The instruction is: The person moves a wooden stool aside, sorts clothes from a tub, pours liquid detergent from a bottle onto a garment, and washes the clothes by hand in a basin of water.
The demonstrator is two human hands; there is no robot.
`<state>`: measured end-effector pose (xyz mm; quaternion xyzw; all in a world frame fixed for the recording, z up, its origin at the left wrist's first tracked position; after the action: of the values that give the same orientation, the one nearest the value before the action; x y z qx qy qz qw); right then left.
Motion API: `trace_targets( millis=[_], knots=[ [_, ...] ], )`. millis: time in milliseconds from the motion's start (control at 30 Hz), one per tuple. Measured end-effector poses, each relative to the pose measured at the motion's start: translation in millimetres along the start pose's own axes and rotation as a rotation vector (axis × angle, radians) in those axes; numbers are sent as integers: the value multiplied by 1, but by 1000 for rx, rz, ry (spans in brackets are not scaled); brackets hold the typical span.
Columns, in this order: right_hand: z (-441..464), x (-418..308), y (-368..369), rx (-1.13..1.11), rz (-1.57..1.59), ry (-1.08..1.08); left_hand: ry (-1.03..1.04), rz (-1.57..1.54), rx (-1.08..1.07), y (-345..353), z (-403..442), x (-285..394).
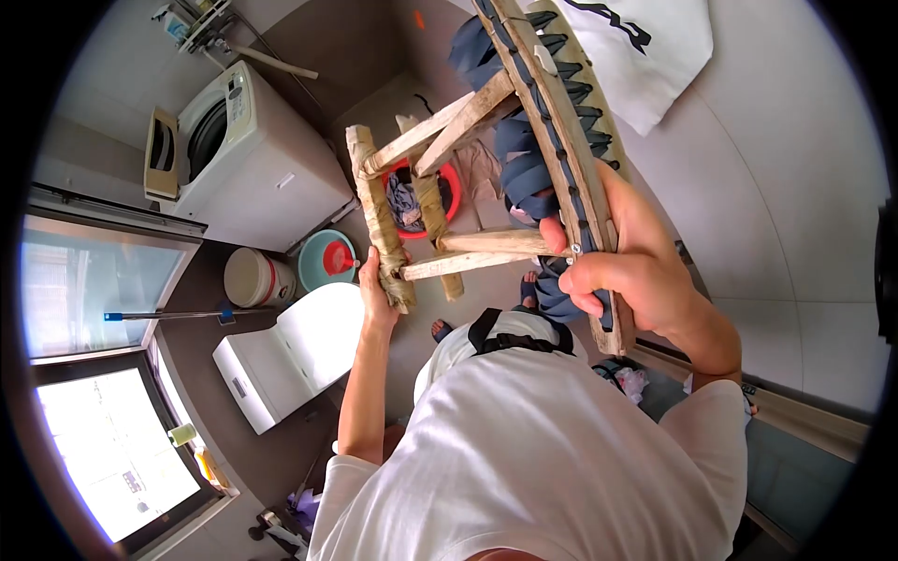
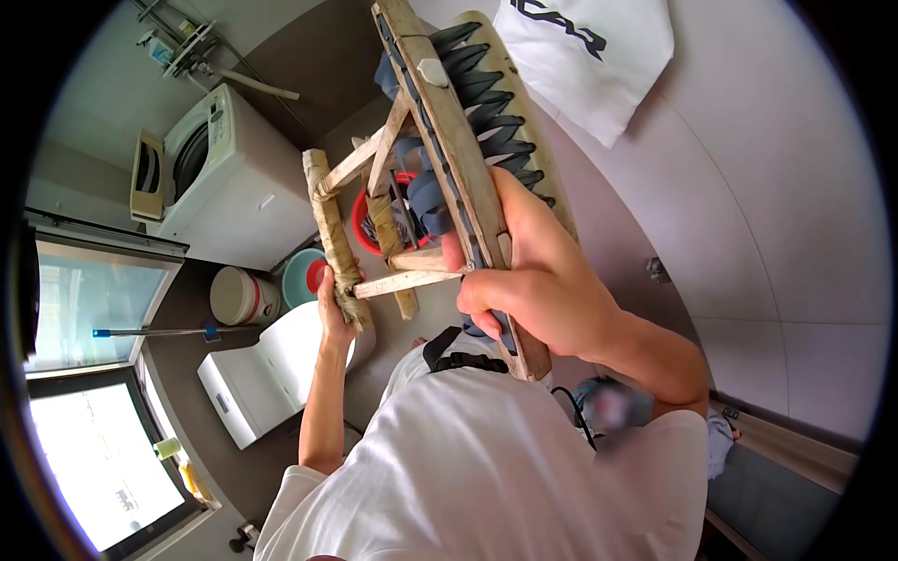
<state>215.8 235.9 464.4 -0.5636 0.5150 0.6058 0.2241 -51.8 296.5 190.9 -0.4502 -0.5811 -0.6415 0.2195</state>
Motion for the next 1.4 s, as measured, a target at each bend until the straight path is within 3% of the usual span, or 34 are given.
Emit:
trace_targets(
  millis=[233,433,567,900,967,1100,1233,1400],
  knots=[
    [-1,8,-6,47,32,-16,-39,55,-18,-8,10,21],
    [-5,4,-3,76,40,-61,-56,-187,39,18,4,17],
    [-4,9,0,87,30,-83,14,-192,81,36,-5,17],
    [6,16,-28,130,-23,-70,-123,-38,-158,36,-2,19],
    [10,16,-39,159,5,-30,-224,-124,-138,45,-8,25],
    [13,26,-68,175,101,4,-208,-383,-294,69,-10,47],
    [17,31,-56,234,128,-23,-244,-347,-150,58,-9,32],
    [24,24,-39,273,29,-66,-232,-356,-136,54,-7,22]
  ],
)
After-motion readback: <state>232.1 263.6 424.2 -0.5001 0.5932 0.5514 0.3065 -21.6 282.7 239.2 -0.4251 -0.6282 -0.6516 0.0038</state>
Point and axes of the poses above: each hand's wrist, its own z-axis towards the middle knuckle, its own y-axis out of the palm, x = y × z, the point moved 3 cm from there along z, towards the middle knuckle, and after that the axes turned 13 degrees about -x, right-handed, at the moved point
